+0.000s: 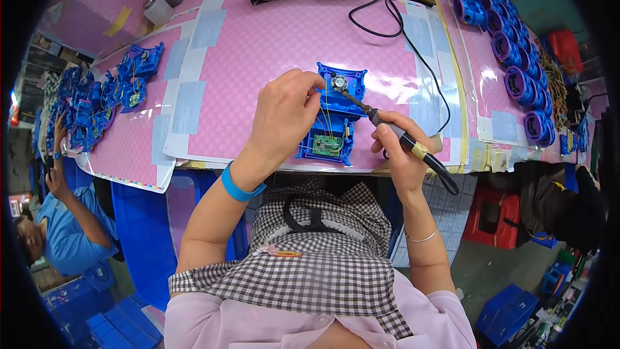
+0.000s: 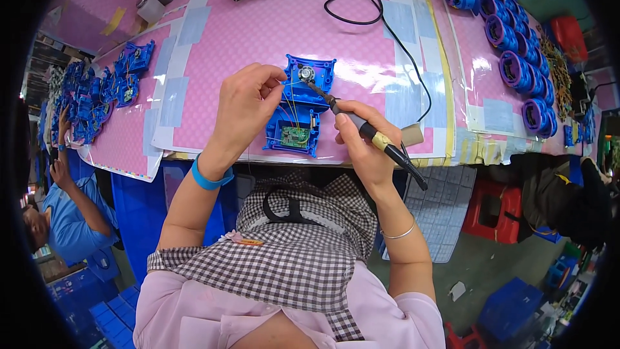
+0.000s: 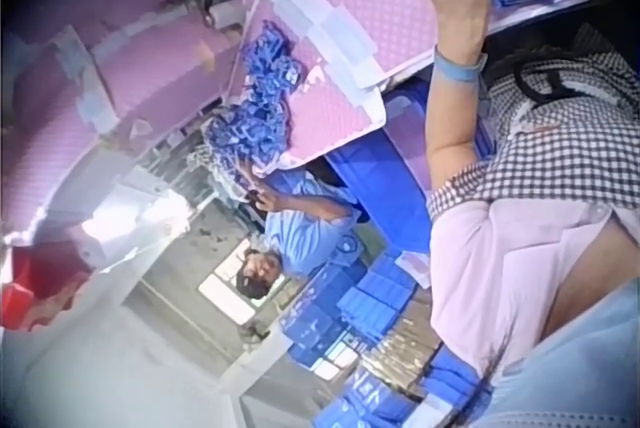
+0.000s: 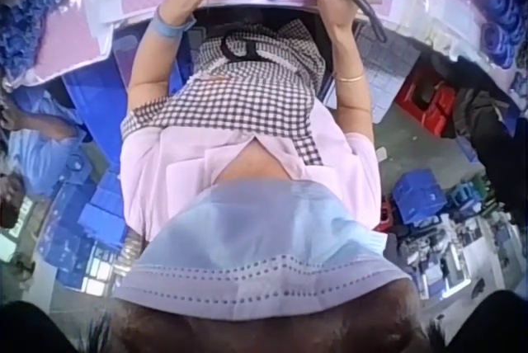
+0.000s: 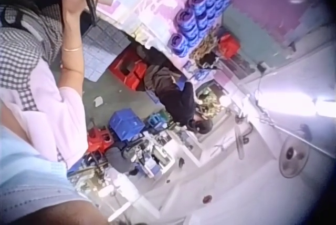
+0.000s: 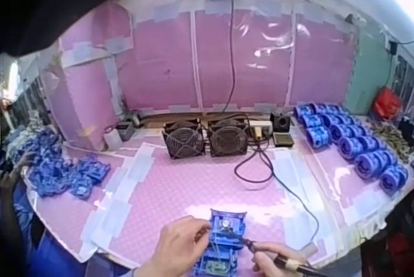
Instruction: Soldering electronic components onto a blue plastic base at an assembly line.
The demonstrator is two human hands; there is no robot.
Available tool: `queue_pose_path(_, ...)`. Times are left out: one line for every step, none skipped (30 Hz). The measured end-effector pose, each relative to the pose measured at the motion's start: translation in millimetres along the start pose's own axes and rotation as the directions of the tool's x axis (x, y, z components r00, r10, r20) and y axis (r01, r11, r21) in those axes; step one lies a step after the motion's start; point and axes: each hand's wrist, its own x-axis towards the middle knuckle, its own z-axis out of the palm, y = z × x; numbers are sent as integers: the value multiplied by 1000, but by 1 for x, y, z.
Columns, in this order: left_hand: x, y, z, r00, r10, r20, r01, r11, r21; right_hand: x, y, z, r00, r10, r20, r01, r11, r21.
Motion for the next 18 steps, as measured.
queue_pose_path(0, -1, 1, 1000, 7, 3, -7, 1000, 5, 0, 0, 0, 1000, -2, -1, 2, 1000, -6)
queue_pose_path(0, -1, 1, 1000, 6, 2, -6, 1000, 4, -1, -2, 1, 1000, -1, 0, 1, 1000, -7)
queue_pose_path(1, 0, 2, 1000, 12, 1, -12, 1000, 15, -1, -5, 2, 1000, -13, 5, 14, 999, -44)
queue_pose_path(1, 1, 2, 1000, 18, 0, -18, 999, 26, -1, -6, 2, 1000, -25, 11, 26, 996, -81)
queue_pose_path(1, 3, 2, 1000, 17, 0, -17, 1000, 25, -2, -6, 0, 1000, -24, 12, 25, 996, -82)
queue_pose_path(-1, 5, 1, 999, 40, -4, -40, 998, 56, -3, -6, -3, 997, -78, -6, 78, 994, -80)
queue_pose_path(-2, 7, 1, 998, 64, -8, -63, 994, 86, -3, -6, -6, 991, -132, -24, 130, 988, -78)
queue_pose_path(-1, 9, 1, 998, 62, -8, -61, 994, 85, -2, -11, -10, 993, -111, -30, 108, 990, -92)
queue_pose_path(-1, 11, 1, 997, 77, 1, -77, 990, 116, 1, -13, -14, 995, -94, -27, 90, 988, -121)
queue_pose_path(-1, 12, 2, 996, 92, 11, -93, 985, 146, 4, -16, -18, 997, -76, -10, 74, 986, -151)
queue_pose_path(-1, 13, 3, 996, 91, 11, -92, 985, 146, 7, -17, -21, 998, -57, 6, 58, 982, -181)
queue_pose_path(0, 13, 6, 996, 88, 22, -90, 987, 137, 9, -16, -25, 998, -57, 6, 57, 981, -183)
queue_pose_path(1, 13, 9, 996, 84, 32, -88, 988, 128, 10, -14, -28, 998, -51, 24, 55, 979, -195)
queue_pose_path(2, 13, 11, 996, 84, 31, -88, 988, 127, 11, -13, -30, 998, -44, 43, 52, 977, -207)
queue_pose_path(3, 13, 14, 995, 94, 29, -97, 989, 113, 11, -11, -31, 998, -43, 43, 51, 977, -208)
queue_pose_path(3, 12, 16, 994, 104, 26, -106, 989, 100, 11, -10, -31, 998, -46, 48, 55, 977, -208)
queue_pose_path(4, 13, 17, 994, 104, 26, -106, 989, 99, 10, -10, -31, 997, -48, 52, 58, 977, -207)
queue_pose_path(4, 13, 18, 995, 89, 44, -92, 992, 91, 10, -9, -31, 997, -48, 52, 58, 977, -207)
